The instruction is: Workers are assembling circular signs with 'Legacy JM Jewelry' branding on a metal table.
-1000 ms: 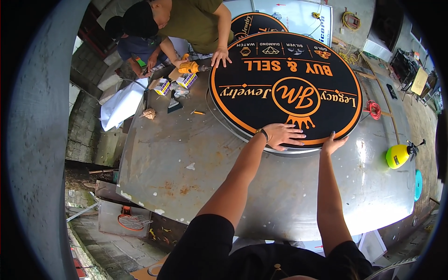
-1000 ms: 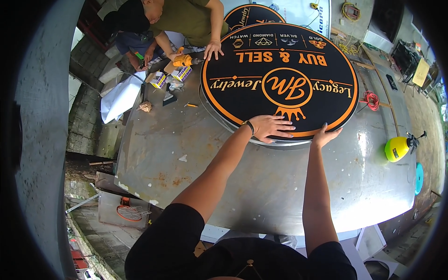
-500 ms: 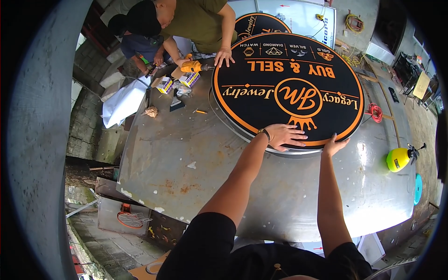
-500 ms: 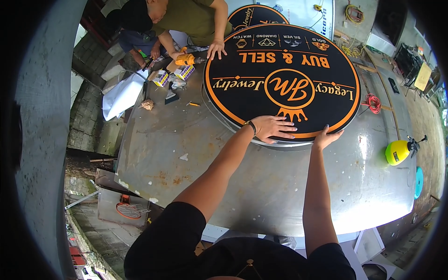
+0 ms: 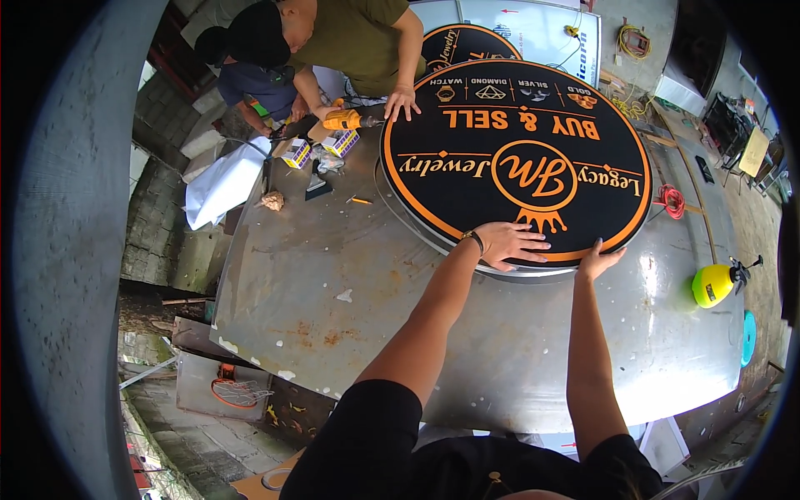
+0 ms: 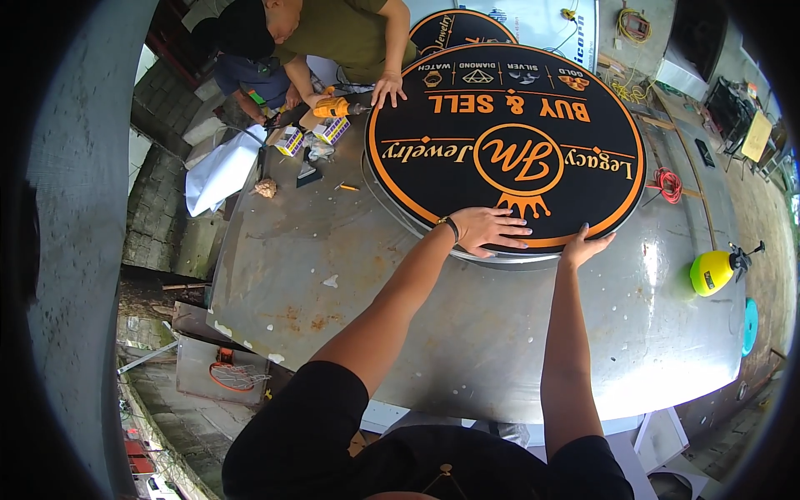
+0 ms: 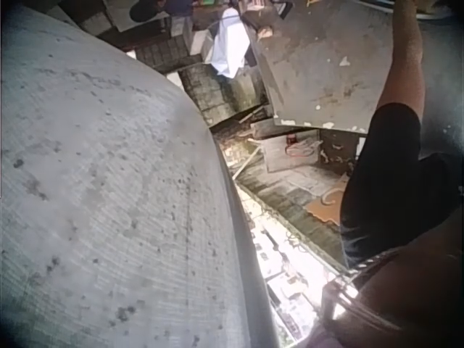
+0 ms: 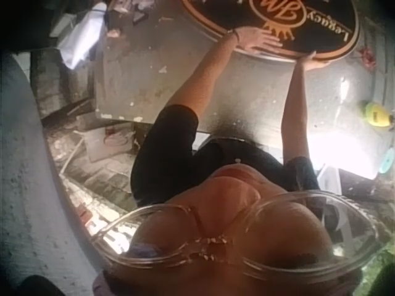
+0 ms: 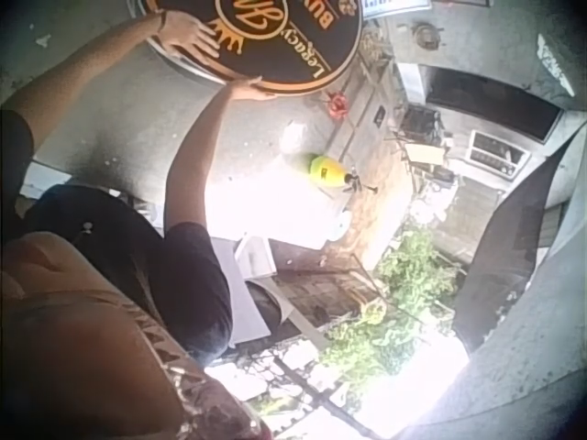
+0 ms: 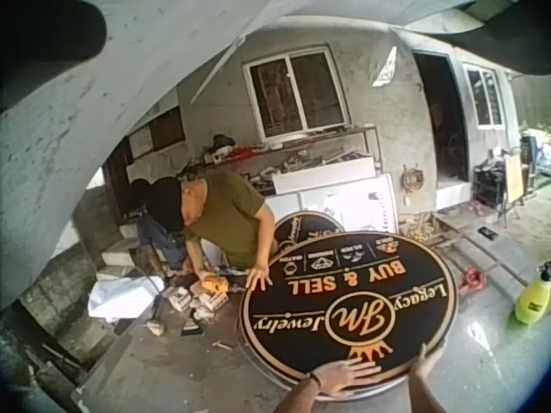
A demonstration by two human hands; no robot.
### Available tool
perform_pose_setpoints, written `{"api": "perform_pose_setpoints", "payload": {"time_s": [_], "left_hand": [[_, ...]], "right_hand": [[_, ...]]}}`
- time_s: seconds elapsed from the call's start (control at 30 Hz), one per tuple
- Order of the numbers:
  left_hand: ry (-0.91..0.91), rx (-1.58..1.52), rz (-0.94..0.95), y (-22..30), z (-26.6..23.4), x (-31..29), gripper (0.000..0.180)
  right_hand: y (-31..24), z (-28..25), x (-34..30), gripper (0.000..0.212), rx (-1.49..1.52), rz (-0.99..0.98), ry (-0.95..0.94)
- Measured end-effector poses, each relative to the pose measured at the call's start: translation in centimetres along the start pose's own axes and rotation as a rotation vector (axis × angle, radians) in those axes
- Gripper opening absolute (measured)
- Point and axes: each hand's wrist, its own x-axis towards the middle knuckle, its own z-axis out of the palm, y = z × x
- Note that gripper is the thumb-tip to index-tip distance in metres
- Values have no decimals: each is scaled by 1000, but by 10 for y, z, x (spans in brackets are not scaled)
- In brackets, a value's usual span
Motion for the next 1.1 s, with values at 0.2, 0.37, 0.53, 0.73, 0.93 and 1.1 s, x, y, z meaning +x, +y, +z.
{"api": "perform_pose_setpoints", "payload": {"time_s": [0.2,0.37,0.53,0.73,0.93,1.1], "left_hand": [[69,-23,15,-2,6,0,70],[57,-22,9,-1,4,0,72],[58,-16,12,-2,3,1,72],[67,-37,6,-1,3,1,72],[54,-46,5,-1,3,0,71],[57,-29,12,-1,2,0,72]], "right_hand": [[-3,-2,0,73,3,8,-41],[-5,-2,-1,73,0,26,-46],[-1,-1,1,73,-5,2,-5],[-4,-2,1,73,-3,9,-38],[-4,-3,0,73,-2,8,-38],[-6,-3,-1,73,-8,6,-34]]}}
